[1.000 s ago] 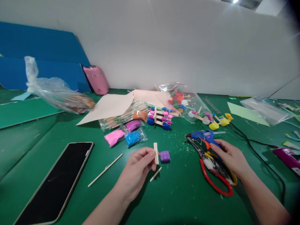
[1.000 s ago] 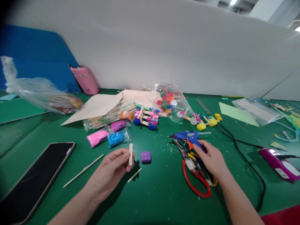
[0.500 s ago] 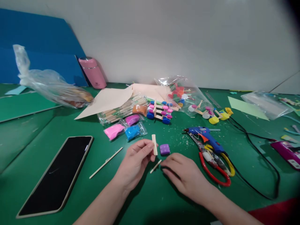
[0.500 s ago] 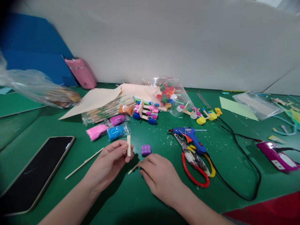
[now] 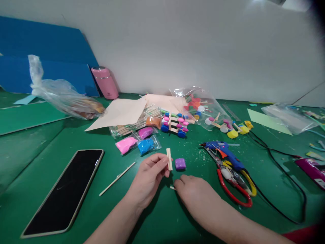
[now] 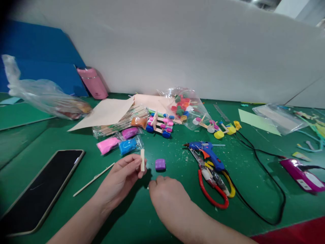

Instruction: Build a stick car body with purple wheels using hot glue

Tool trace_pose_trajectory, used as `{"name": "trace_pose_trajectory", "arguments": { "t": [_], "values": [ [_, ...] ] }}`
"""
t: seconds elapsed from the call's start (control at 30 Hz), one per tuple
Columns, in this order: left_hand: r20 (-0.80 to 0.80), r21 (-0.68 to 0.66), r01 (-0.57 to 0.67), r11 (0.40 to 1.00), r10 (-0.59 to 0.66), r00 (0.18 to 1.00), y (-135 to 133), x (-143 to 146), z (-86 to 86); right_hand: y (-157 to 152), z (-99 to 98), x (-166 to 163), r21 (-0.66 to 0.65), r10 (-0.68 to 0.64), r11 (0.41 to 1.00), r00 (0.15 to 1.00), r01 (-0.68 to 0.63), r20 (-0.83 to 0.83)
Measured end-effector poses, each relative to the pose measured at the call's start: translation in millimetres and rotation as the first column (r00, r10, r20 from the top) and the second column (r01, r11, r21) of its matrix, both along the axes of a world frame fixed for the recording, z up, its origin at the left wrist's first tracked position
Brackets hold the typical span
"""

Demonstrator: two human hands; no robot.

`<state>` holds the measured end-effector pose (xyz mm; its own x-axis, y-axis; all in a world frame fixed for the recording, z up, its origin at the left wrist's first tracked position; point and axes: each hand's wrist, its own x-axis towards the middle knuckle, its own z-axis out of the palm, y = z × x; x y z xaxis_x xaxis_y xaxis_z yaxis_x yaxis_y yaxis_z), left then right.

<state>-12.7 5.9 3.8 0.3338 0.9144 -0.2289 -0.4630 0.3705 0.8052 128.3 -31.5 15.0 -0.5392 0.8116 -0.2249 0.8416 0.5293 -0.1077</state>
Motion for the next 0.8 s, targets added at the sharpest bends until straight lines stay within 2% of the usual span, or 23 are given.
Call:
{"name": "trace_pose_trajectory", "arguments": {
  "t": [0.1,0.23,0.3,0.4,0.47,0.57,0.67,0.8],
  "values": [
    [-0.005,-0.015,-0.001,1.0,0.001,1.0,-0.8,-0.2,-0.7,1.1,1.6,-2.3,-0.035,0.019,0.999,0.999,-0.017,0.046],
    [-0.018,-0.009,-0.005,1.0,0.005,1.0,-1.5,-0.3,-0.6,1.3,2.8,-1.0,-0.062,0.002,0.998,1.0,-0.001,0.023],
    [-0.033,-0.005,-0.006,1.0,0.006,0.999,-1.4,0.0,-0.4,0.9,6.4,3.2,-0.091,-0.041,0.995,0.998,0.037,-0.043],
    [-0.067,0.004,-0.014,1.0,0.015,0.998,-1.3,0.7,-0.1,2.2,13.8,13.9,-0.148,-0.161,0.981,0.95,0.125,-0.267],
    [-0.098,0.005,-0.029,1.0,0.029,0.995,-1.2,1.3,0.1,5.3,18.0,22.1,-0.217,-0.283,0.954,0.855,0.205,-0.435],
    [-0.155,0.01,-0.041,0.999,0.042,0.987,-1.1,2.2,-0.1,12.4,21.2,31.3,-0.387,-0.474,0.878,0.63,0.282,-0.615],
    [-0.221,0.037,-0.034,0.999,0.042,0.974,-1.1,2.6,-1.1,21.2,21.0,34.6,-0.516,-0.578,0.816,0.4,0.261,-0.711],
    [-0.275,0.068,-0.023,0.997,0.041,0.961,-1.4,2.7,-2.6,33.2,18.0,31.2,-0.604,-0.636,0.77,0.174,0.207,-0.752]
  ]
}}
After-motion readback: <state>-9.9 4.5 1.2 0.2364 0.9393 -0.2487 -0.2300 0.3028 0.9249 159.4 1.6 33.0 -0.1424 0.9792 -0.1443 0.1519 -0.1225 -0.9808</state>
